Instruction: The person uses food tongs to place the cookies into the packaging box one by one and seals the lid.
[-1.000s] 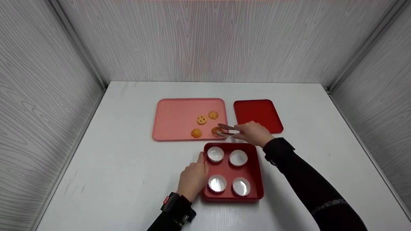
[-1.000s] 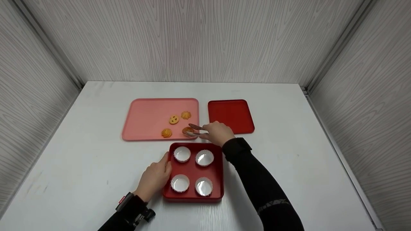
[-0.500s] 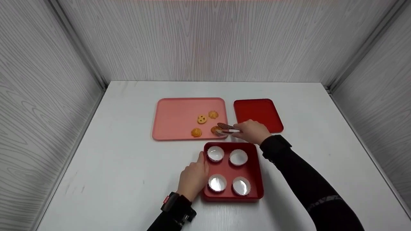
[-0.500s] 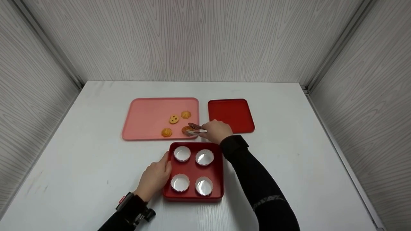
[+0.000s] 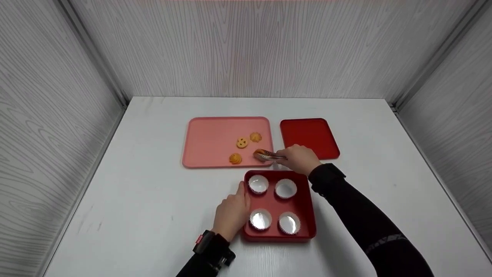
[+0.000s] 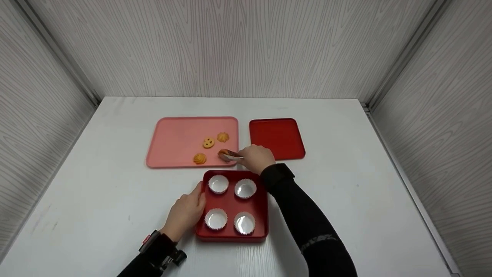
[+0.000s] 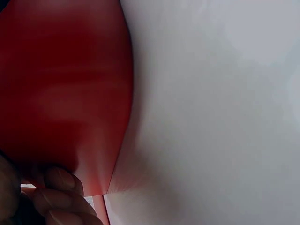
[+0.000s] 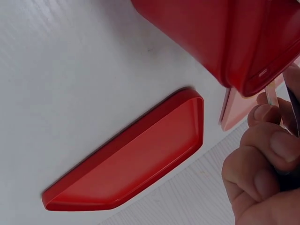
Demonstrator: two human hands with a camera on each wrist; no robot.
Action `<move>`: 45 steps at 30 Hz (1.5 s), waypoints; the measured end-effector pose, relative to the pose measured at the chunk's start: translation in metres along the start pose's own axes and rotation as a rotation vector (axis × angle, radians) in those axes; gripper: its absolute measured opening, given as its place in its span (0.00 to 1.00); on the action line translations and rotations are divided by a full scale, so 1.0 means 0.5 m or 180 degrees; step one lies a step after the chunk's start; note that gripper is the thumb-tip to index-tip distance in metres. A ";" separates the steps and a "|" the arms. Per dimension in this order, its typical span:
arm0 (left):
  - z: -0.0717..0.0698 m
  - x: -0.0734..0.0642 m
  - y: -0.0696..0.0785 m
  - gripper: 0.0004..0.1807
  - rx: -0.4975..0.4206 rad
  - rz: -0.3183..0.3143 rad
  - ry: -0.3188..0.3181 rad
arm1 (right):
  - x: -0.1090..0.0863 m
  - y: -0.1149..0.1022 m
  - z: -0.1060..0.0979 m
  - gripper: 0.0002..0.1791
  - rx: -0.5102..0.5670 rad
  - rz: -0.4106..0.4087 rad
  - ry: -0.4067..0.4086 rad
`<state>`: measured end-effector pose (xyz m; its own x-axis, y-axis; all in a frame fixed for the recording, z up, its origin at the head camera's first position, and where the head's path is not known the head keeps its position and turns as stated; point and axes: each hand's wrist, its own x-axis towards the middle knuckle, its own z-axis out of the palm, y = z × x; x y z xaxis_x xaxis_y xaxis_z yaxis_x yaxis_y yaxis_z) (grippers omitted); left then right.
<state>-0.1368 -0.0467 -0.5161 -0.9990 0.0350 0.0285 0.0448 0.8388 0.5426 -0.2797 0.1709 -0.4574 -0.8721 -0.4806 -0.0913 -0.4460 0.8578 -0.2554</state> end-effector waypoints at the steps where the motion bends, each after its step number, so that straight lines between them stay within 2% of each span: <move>1: 0.000 0.000 0.000 0.27 0.0002 0.0007 0.0007 | 0.000 -0.002 0.000 0.17 0.0014 0.0010 0.0011; 9: 0.000 -0.001 0.002 0.27 0.0033 0.0045 0.0039 | -0.004 -0.006 0.004 0.14 0.0051 0.0003 0.0108; 15: 0.001 0.000 0.002 0.27 0.0007 -0.0006 -0.0005 | -0.018 0.014 0.008 0.13 0.0149 -0.0117 0.0334; 22: 0.000 -0.001 0.003 0.27 -0.0025 -0.0039 -0.0047 | -0.066 0.033 -0.006 0.12 0.0623 -0.0263 0.0607; 27: 0.001 -0.001 0.000 0.27 -0.0045 -0.0055 -0.0023 | -0.101 0.048 -0.016 0.14 0.0856 -0.0200 0.0694; 34: 0.001 -0.004 0.001 0.27 -0.0024 0.0060 0.0086 | -0.135 0.062 -0.026 0.15 0.0815 -0.0303 0.0870; 39: 0.001 -0.004 0.002 0.27 -0.0044 -0.0004 0.0041 | -0.162 0.069 -0.035 0.15 0.0937 -0.0327 0.0925; 45: 0.001 -0.002 0.001 0.27 -0.0041 -0.0052 0.0019 | -0.198 0.070 -0.042 0.16 0.1095 -0.0361 0.0851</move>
<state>-0.1357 -0.0459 -0.5160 -0.9995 0.0181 0.0246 0.0287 0.8321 0.5538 -0.2132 0.2525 -0.4372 -0.8631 -0.4653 0.1961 -0.4884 0.6704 -0.5586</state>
